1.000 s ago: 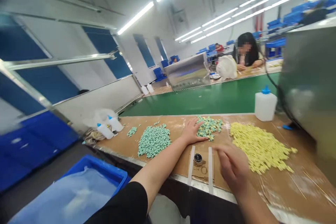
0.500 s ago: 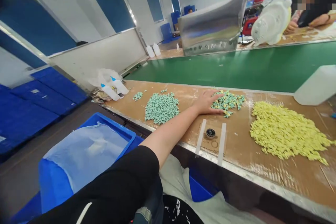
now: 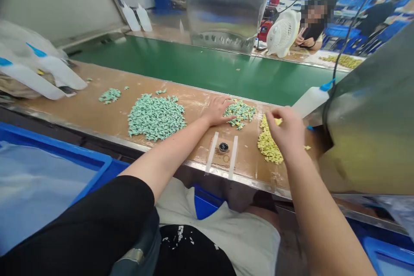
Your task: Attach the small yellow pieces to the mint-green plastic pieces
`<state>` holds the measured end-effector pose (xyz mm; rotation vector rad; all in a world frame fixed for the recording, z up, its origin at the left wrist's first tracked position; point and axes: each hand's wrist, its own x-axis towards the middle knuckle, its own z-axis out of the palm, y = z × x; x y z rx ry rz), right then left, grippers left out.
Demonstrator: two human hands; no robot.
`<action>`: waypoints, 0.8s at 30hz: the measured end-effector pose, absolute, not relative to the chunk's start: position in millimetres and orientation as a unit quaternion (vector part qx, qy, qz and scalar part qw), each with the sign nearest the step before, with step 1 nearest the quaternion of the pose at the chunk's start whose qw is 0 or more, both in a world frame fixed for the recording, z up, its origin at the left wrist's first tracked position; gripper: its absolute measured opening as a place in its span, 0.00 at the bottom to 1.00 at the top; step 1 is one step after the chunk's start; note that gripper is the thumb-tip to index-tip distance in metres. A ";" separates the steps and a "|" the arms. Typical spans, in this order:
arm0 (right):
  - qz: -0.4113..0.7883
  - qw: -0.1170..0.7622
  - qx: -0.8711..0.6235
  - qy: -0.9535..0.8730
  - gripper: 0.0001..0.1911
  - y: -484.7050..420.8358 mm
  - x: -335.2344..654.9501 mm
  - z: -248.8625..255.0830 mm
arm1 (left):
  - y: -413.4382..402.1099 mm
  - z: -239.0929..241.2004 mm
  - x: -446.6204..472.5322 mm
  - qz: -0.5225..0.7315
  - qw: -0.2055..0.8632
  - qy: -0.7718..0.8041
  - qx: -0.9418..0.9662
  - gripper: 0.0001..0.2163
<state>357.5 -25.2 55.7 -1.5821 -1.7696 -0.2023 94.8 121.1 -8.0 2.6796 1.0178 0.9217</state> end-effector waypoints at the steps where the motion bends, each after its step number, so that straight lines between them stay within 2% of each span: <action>1: -0.078 0.323 -0.638 -0.695 0.16 -16.4 364.1 56.9 | 121.5 -8.2 94.6 0.313 0.068 0.340 0.884 0.29; 4: -0.072 0.184 -0.689 -0.697 0.15 15.1 379.1 50.2 | 122.7 -9.0 94.4 0.325 0.071 0.344 0.878 0.28; 10: -0.091 0.023 -0.743 -0.663 0.17 68.7 381.2 41.8 | 126.1 -13.2 95.8 0.343 0.074 0.343 0.871 0.27; 15: -0.043 -0.111 -0.781 -0.613 0.16 87.4 373.5 44.0 | 125.6 -14.7 96.3 0.352 0.078 0.347 0.866 0.27; 21: -0.045 -0.118 -0.779 -0.614 0.14 95.8 376.5 46.3 | 126.2 -16.3 96.8 0.343 0.054 0.347 0.871 0.29; 23: -0.072 -0.056 -0.776 -0.624 0.15 92.0 373.4 47.1 | 126.2 -16.7 97.2 0.343 0.052 0.349 0.870 0.29; 24: -0.083 0.007 -0.770 -0.633 0.17 87.8 369.5 46.3 | 126.3 -16.7 97.4 0.345 0.051 0.349 0.870 0.29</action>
